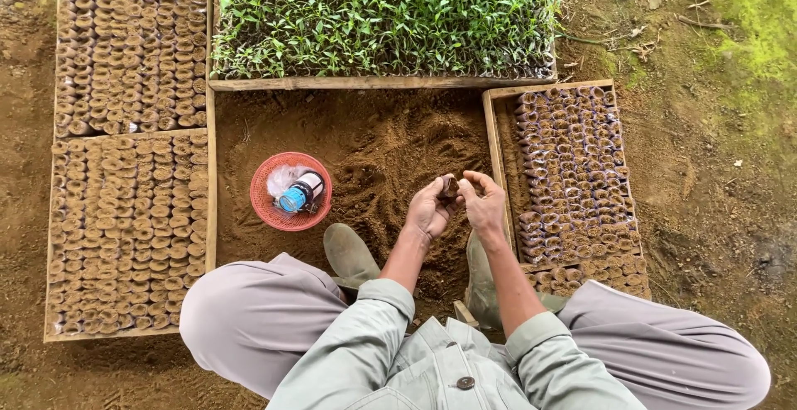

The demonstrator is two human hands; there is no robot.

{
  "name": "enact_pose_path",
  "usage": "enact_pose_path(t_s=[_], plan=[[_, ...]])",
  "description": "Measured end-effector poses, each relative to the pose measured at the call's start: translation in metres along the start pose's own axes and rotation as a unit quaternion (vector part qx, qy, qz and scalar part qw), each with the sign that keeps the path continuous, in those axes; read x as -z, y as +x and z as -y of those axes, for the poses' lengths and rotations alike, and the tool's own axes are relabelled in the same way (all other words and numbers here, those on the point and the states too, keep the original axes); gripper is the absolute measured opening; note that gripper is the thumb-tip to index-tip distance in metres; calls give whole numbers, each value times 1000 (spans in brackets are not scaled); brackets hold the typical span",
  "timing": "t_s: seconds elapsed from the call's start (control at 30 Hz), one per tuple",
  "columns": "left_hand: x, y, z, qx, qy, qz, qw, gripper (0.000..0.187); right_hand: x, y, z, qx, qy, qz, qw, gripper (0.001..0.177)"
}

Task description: The person sits on the ground and repeatedly takes small seeds from a plastic bag, places them into small soil pellets, and arranges the pellets into a wooden tray. The person handles the seeds and soil pellets by hand throughout the process.

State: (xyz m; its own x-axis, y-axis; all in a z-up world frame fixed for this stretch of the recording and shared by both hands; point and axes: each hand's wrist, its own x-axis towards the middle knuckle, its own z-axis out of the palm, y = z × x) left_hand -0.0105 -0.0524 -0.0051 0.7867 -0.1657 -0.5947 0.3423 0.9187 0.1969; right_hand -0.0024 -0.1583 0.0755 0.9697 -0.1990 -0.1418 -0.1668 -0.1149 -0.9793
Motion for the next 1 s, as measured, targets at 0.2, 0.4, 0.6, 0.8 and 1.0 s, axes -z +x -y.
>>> enact_pose_path(t_s=[0.2,0.4,0.6,0.8,1.0], plan=[[-16,-13,6,3,85,0,996,23,12,6,-23,56,-104,32,992,15],[-9,3,21,43,80,-24,996,21,42,10,-10,77,-146,48,985,26],[8,41,58,82,149,-19,985,16,82,27,-26,138,-319,106,932,24],[-20,63,97,108,251,-14,962,18,124,35,-25,91,-288,69,951,20],[-36,87,131,102,345,-44,932,51,166,53,-49,68,-252,-13,965,18]])
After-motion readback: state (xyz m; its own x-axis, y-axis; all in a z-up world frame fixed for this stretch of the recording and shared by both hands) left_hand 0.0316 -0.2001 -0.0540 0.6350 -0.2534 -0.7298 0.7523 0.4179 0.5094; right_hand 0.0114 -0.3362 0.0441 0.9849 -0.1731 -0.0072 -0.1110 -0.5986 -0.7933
